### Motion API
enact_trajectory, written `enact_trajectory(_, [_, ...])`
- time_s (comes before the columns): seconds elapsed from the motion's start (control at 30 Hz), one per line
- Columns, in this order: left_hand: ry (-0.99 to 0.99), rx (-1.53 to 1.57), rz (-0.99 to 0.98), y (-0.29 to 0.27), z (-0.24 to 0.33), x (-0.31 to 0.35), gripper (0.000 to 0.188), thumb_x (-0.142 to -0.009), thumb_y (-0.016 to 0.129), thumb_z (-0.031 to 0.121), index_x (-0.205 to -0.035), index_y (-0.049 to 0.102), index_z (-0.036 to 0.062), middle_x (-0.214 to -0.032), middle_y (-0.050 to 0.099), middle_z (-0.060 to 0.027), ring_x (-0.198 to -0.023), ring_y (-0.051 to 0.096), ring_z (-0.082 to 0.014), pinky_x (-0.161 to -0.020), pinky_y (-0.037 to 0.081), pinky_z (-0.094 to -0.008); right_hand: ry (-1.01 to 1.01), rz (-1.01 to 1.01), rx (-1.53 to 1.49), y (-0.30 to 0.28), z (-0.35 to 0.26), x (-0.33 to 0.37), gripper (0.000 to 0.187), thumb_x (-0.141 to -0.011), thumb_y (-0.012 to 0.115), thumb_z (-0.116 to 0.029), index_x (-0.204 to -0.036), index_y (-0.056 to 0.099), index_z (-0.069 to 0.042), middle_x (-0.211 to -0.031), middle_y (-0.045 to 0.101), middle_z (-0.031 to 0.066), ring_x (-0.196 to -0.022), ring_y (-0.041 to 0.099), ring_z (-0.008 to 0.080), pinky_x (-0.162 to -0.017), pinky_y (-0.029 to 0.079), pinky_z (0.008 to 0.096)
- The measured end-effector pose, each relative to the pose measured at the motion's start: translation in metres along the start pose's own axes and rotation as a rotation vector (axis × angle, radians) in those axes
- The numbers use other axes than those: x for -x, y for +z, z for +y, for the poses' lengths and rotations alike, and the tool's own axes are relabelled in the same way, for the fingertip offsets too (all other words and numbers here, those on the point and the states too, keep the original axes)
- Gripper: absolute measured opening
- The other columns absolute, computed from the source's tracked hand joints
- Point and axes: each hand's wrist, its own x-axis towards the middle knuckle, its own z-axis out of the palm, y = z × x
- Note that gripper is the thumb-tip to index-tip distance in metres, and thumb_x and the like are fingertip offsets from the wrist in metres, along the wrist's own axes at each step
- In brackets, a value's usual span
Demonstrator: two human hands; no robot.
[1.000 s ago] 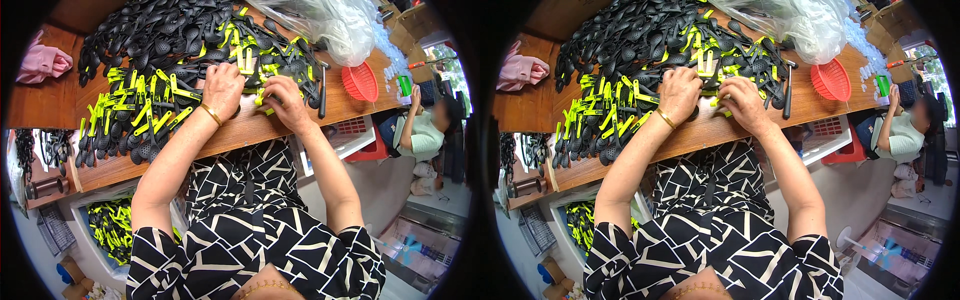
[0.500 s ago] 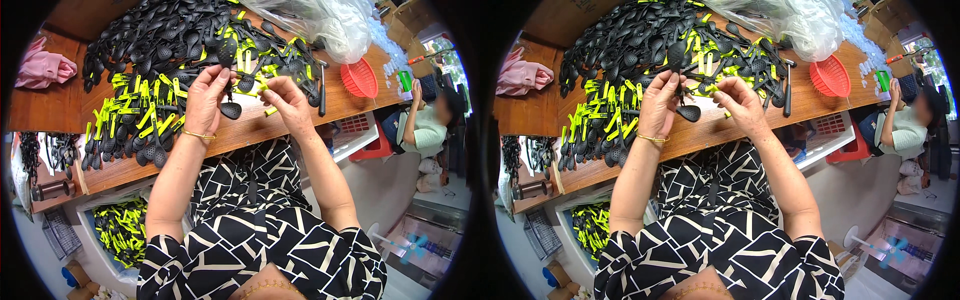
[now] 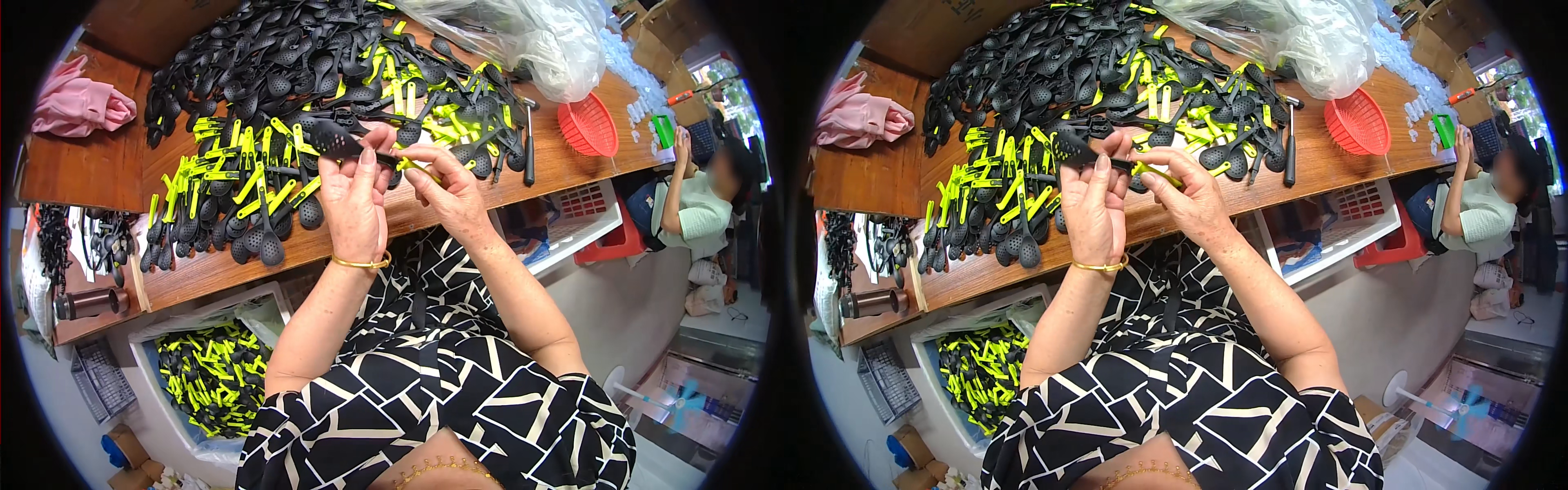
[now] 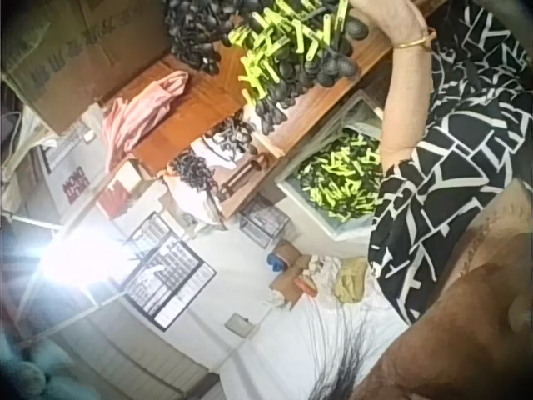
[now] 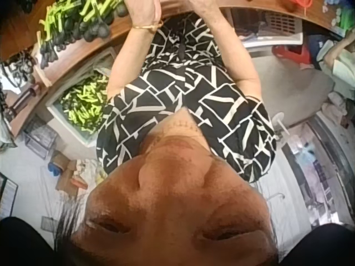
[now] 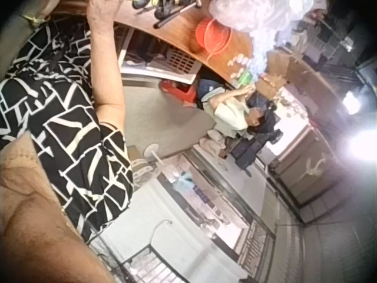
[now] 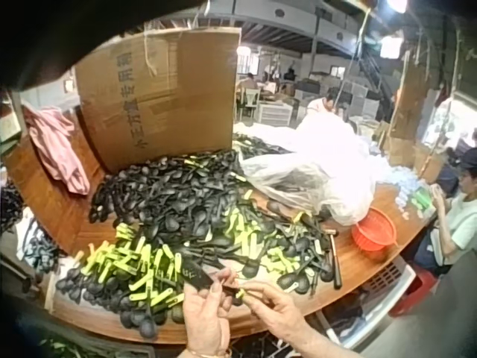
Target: The person assembles black slotted spoons with neon-yellow handles at a wooden workbench. They repeatedly pick up a spoon head and a handle, insert the handle into the spoon, and use a hammer to tap the joint into place. Finished spoons are placed on the table, while loose parts remain in piles nearby.
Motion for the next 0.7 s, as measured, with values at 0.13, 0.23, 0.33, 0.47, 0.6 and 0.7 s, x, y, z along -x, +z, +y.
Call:
enact_trajectory(0.13, [-0.051, -0.026, 0.011, -0.014, 0.000, 0.019, 0.023, -0.106, 0.050, 0.006, -0.128, 0.053, 0.0085, -0.132, 0.063, -0.0146, -0.126, 0.060, -0.0219, -0.112, 0.046, -0.0410, -0.016, -0.051, 0.104, -0.002, 0.009, 0.002, 0.029, -0.096, 0.069, -0.007, -0.124, 0.072, -0.005, -0.121, 0.073, 0.0058, -0.098, 0.065, 0.0084, -0.085, 0.053, 0.0254])
enact_trajectory(0.23, [-0.195, 0.132, -0.071, -0.040, 0.023, 0.030, 0.021, -0.105, 0.052, 0.007, -0.126, 0.053, 0.0110, -0.138, 0.059, -0.0188, -0.127, 0.060, -0.0308, -0.108, 0.050, -0.0401, -0.054, -0.172, 0.278, -0.017, 0.002, 0.003, 0.029, -0.094, 0.070, -0.006, -0.122, 0.073, -0.007, -0.109, 0.076, 0.0078, -0.099, 0.069, 0.0128, -0.090, 0.053, 0.0278])
enact_trajectory(0.33, [-0.089, -0.247, -0.202, -0.074, 0.056, 0.030, 0.024, -0.100, 0.063, 0.013, -0.124, 0.059, 0.0088, -0.137, 0.061, -0.0194, -0.126, 0.061, -0.0307, -0.109, 0.048, -0.0430, -0.088, -0.254, 0.309, -0.036, -0.001, 0.008, 0.031, -0.092, 0.071, -0.006, -0.122, 0.073, -0.008, -0.105, 0.076, 0.0088, -0.094, 0.070, 0.0165, -0.088, 0.054, 0.0289])
enact_trajectory(0.47, [0.387, -1.602, -0.672, -0.033, 0.095, 0.031, 0.024, -0.087, 0.074, 0.012, -0.109, 0.072, 0.0030, -0.111, 0.074, -0.0111, -0.110, 0.068, -0.0312, -0.100, 0.049, -0.0428, -0.168, -0.344, 0.543, -0.029, -0.020, 0.017, 0.030, -0.087, 0.074, -0.001, -0.117, 0.075, -0.006, -0.095, 0.076, 0.0098, -0.084, 0.073, 0.0167, -0.077, 0.056, 0.0294])
enact_trajectory(0.6, [-0.126, -1.355, -0.618, -0.037, 0.076, 0.032, 0.022, -0.096, 0.067, 0.011, -0.115, 0.070, -0.0005, -0.085, 0.073, -0.0059, -0.074, 0.071, -0.0164, -0.070, 0.058, -0.0301, -0.341, -0.308, 0.584, -0.014, -0.033, 0.017, 0.021, -0.087, 0.075, -0.003, -0.108, 0.075, -0.004, -0.093, 0.076, 0.0099, -0.082, 0.073, 0.0195, -0.075, 0.056, 0.0301])
enact_trajectory(0.7, [-0.292, -1.134, -0.444, -0.037, 0.070, 0.037, 0.025, -0.101, 0.062, 0.009, -0.123, 0.070, -0.0003, -0.085, 0.072, -0.0039, -0.073, 0.068, -0.0067, -0.065, 0.057, -0.0221, -0.329, -0.186, 0.588, -0.027, -0.040, 0.015, 0.018, -0.085, 0.076, -0.006, -0.104, 0.075, -0.006, -0.096, 0.073, 0.0091, -0.089, 0.070, 0.0230, -0.078, 0.056, 0.0337])
